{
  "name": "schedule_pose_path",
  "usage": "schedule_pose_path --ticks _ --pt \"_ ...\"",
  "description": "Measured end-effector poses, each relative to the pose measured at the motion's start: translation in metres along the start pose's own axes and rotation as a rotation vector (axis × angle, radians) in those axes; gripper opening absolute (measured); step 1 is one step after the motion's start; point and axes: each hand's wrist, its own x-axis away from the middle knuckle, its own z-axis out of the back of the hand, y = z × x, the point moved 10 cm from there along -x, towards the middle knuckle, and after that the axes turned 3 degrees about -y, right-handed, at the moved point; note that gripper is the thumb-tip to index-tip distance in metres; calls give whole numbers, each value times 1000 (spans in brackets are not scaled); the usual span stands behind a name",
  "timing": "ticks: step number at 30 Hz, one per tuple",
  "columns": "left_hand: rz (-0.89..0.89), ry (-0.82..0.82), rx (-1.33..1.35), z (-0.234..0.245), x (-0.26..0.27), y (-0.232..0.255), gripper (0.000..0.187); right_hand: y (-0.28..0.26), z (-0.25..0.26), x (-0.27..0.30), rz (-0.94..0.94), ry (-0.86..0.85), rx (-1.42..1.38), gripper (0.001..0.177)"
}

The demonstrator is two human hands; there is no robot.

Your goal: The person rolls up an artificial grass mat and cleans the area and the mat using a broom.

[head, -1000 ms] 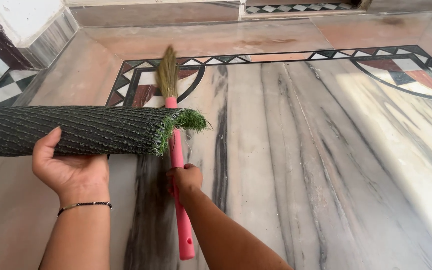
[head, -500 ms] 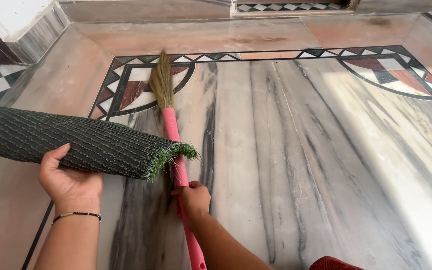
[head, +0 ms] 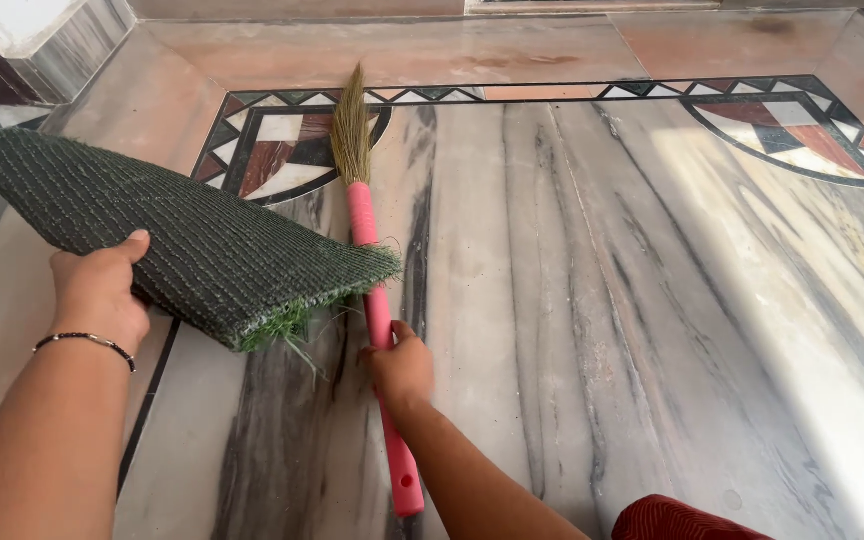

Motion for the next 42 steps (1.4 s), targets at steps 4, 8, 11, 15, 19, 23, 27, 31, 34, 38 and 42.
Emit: schedule_pose_path --ticks 4,8,11,15,19,23,27,31,34,38,42 --pt "-55 81 -337 24 -13 -9 80 12 -6 -6 -22 43 128 66" --pt "-197 88 -1048 -21 42 24 94 2 -31 -18 273 -27 118 77" --pt "-431 92 -1545 -36 41 9 73 -5 -41 -16 343 -26 205 85" --pt "-549 -237 -1717 -77 77 -22 58 -15 -39 -11 304 -9 343 89" --pt "-596 -372 -1892 -86 118 -38 98 -3 -45 -17 287 -33 355 88" --pt "-446 -602 -2032 -80 132 -70 107 -4 -52 -26 407 -6 344 88" --pt "-304 -574 -2066 -66 126 -74 102 -15 -53 -7 379 -28 347 84" --pt "-207 -591 -2115 -22 94 -94 94 -20 -64 5 399 -42 336 92" --pt "-155 -518 -2071 20 63 -120 94 -27 -67 24 409 -46 305 90" --pt "60 -624 -1974 31 79 -138 84 -26 -77 50 312 -131 230 80" --pt "61 -470 -1814 23 73 -140 76 -23 -78 46 546 -13 209 86"
